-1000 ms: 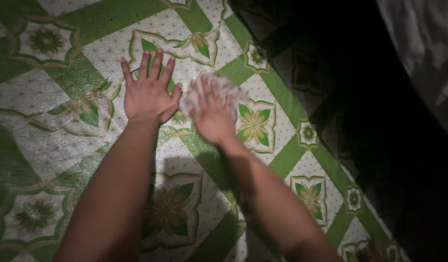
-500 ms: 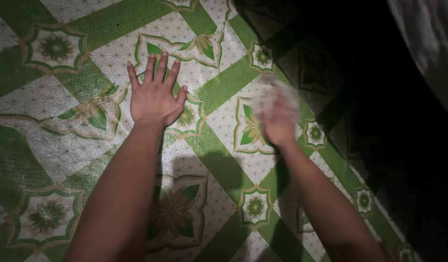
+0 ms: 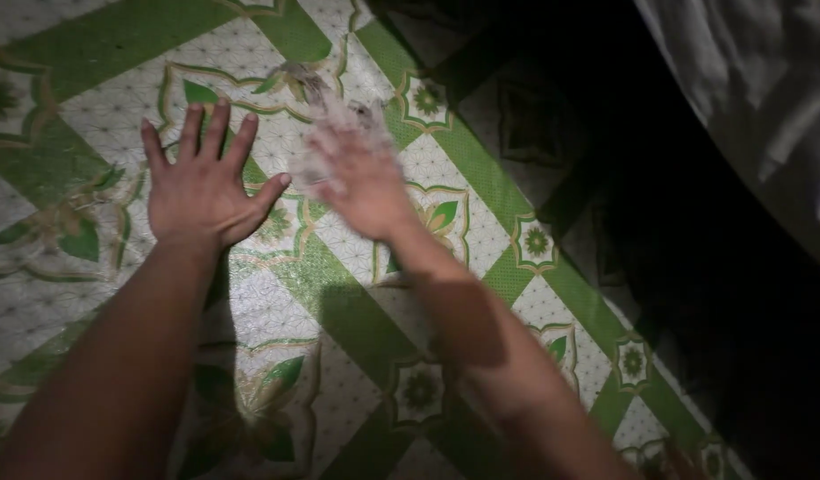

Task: The person picks up a stack of clothes from the bed and carries them across the room, then kneels and wipes the patterned floor with a cloth, moving around to clean different floor areas near the bed and mat.

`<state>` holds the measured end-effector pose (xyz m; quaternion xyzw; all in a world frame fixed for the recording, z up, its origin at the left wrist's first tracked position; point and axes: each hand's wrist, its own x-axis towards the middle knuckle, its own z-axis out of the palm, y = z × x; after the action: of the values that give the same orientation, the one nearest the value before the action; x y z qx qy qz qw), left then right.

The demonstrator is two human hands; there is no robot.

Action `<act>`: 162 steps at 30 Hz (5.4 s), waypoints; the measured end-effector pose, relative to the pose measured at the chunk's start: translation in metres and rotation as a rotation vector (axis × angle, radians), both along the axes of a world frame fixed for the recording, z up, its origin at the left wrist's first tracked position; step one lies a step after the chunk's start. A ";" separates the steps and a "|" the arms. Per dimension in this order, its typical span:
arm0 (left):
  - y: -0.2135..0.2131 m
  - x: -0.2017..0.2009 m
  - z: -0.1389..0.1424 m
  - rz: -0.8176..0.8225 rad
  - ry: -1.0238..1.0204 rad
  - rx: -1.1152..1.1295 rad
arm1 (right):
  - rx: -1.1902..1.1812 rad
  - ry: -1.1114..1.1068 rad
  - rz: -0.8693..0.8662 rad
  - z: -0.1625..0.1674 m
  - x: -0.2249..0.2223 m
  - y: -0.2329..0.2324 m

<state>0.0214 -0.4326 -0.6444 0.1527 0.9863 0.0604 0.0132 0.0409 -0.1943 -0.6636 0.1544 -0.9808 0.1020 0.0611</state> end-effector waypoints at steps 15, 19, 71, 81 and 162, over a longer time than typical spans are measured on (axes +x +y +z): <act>0.107 0.029 -0.011 -0.037 0.071 0.218 | 0.066 -0.210 -0.895 -0.012 0.060 0.152; 0.110 0.029 -0.021 -0.020 0.048 0.241 | 0.029 -0.429 -0.987 -0.018 -0.029 0.142; 0.154 -0.051 0.018 -0.103 -0.187 -0.017 | 0.070 -0.440 -0.736 -0.019 -0.085 0.283; 0.156 -0.037 -0.005 -0.089 -0.052 -0.032 | 0.132 -0.543 -0.748 -0.043 0.042 0.289; 0.274 0.272 0.004 -0.203 -0.263 0.120 | 0.181 -0.452 -0.073 -0.004 0.278 0.223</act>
<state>0.2930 -0.1586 -0.6409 0.2430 0.9501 0.1372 0.1392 0.3184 0.0285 -0.6673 0.0970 -0.9796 0.0434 -0.1704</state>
